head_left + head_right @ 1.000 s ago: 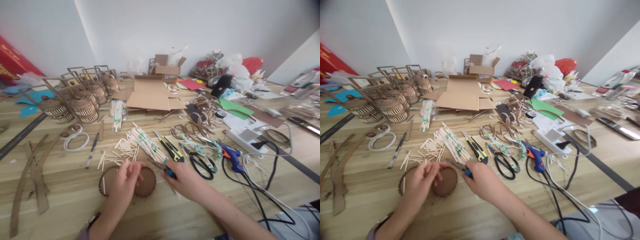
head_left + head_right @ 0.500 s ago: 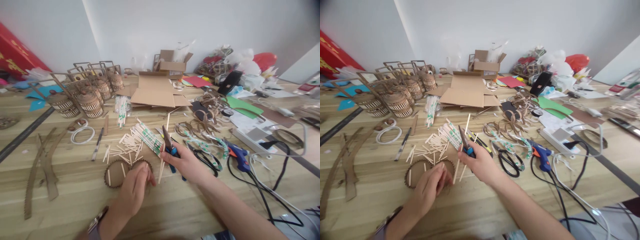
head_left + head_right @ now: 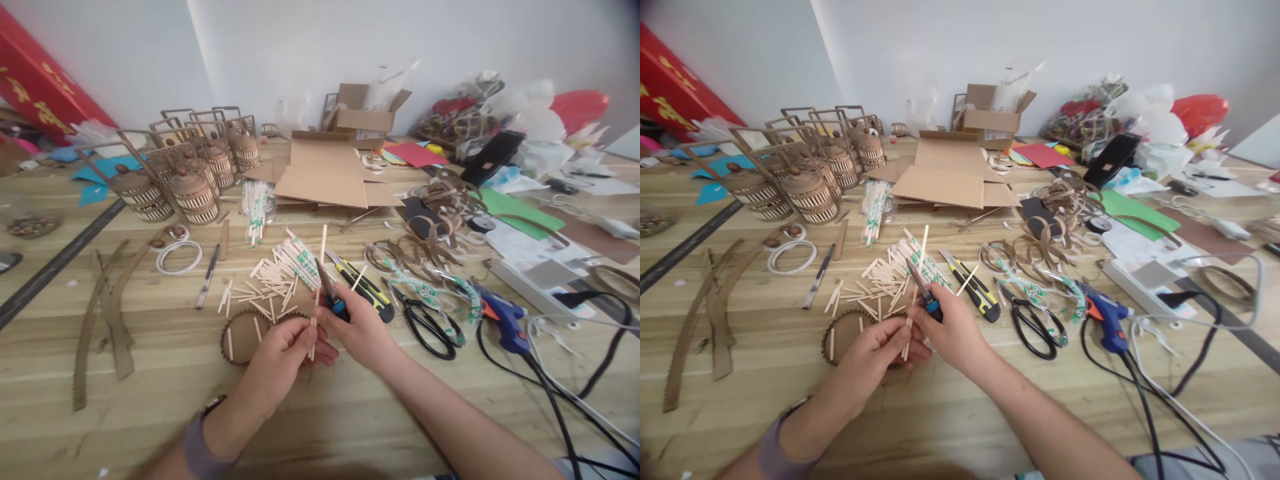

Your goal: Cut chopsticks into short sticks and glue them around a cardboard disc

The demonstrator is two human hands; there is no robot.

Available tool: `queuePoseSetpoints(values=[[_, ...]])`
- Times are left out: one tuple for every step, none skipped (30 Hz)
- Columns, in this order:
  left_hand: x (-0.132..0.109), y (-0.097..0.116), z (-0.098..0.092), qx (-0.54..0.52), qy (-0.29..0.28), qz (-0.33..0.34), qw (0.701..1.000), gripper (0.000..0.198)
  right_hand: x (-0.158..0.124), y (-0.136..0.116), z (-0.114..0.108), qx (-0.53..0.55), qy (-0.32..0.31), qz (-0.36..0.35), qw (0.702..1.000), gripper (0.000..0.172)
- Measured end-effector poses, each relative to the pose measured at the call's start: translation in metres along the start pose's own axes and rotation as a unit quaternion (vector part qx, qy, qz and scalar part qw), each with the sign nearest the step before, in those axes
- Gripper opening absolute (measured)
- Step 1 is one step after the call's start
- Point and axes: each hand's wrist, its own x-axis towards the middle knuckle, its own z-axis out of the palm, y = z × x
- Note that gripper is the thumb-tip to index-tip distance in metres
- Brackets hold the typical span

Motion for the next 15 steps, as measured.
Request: queuePoseSetpoints(values=[[0.0,0.001,-0.001,-0.01,0.018,0.001,1.0,0.043,-0.001,0.0,0.0,-0.003,0.001,-0.001,1.0,0.021],[0.001,0.003,-0.002,-0.021,0.04,0.002,0.999,0.043,-0.002,0.0,0.0,-0.013,-0.001,-0.004,1.0,0.029],[0.001,0.003,-0.004,-0.032,0.063,0.003,0.997,0.042,-0.003,-0.001,0.0,-0.031,-0.004,-0.012,0.999,0.035],[0.002,0.004,-0.005,-0.045,0.084,0.004,0.995,0.042,-0.004,-0.001,0.0,-0.054,-0.012,-0.026,0.998,0.041],[0.003,0.004,-0.006,-0.058,0.097,0.004,0.994,0.042,-0.006,-0.001,0.001,-0.078,-0.02,-0.045,0.996,0.045],[0.003,0.004,-0.006,-0.071,0.1,0.003,0.992,0.041,-0.007,-0.002,0.002,-0.099,-0.029,-0.066,0.992,0.048],[0.004,0.003,-0.006,-0.083,0.095,0.002,0.992,0.041,-0.008,-0.001,0.003,-0.116,-0.036,-0.087,0.989,0.05],[0.004,0.002,-0.005,-0.092,0.087,0.001,0.992,0.04,-0.009,-0.001,0.005,-0.129,-0.042,-0.104,0.985,0.05],[0.003,0.001,-0.004,-0.096,0.08,0.003,0.992,0.038,-0.01,0.0,0.007,-0.139,-0.045,-0.117,0.982,0.049],[0.003,0.0,-0.002,-0.097,0.074,0.008,0.992,0.037,-0.011,0.002,0.008,-0.145,-0.044,-0.125,0.981,0.047],[0.002,0.0,-0.001,-0.096,0.068,0.014,0.993,0.035,-0.011,0.003,0.009,-0.149,-0.041,-0.131,0.979,0.046],[0.001,-0.001,0.001,-0.092,0.063,0.019,0.994,0.034,-0.012,0.004,0.01,-0.151,-0.036,-0.133,0.979,0.046],[0.001,-0.002,0.001,-0.087,0.058,0.022,0.994,0.033,-0.013,0.005,0.011,-0.152,-0.032,-0.133,0.979,0.046],[0.0,-0.002,0.002,-0.08,0.051,0.025,0.995,0.033,-0.013,0.006,0.011,-0.15,-0.028,-0.13,0.98,0.047],[0.0,-0.002,0.001,-0.073,0.051,0.028,0.996,0.033,-0.013,0.005,0.01,-0.144,-0.023,-0.123,0.982,0.049]])
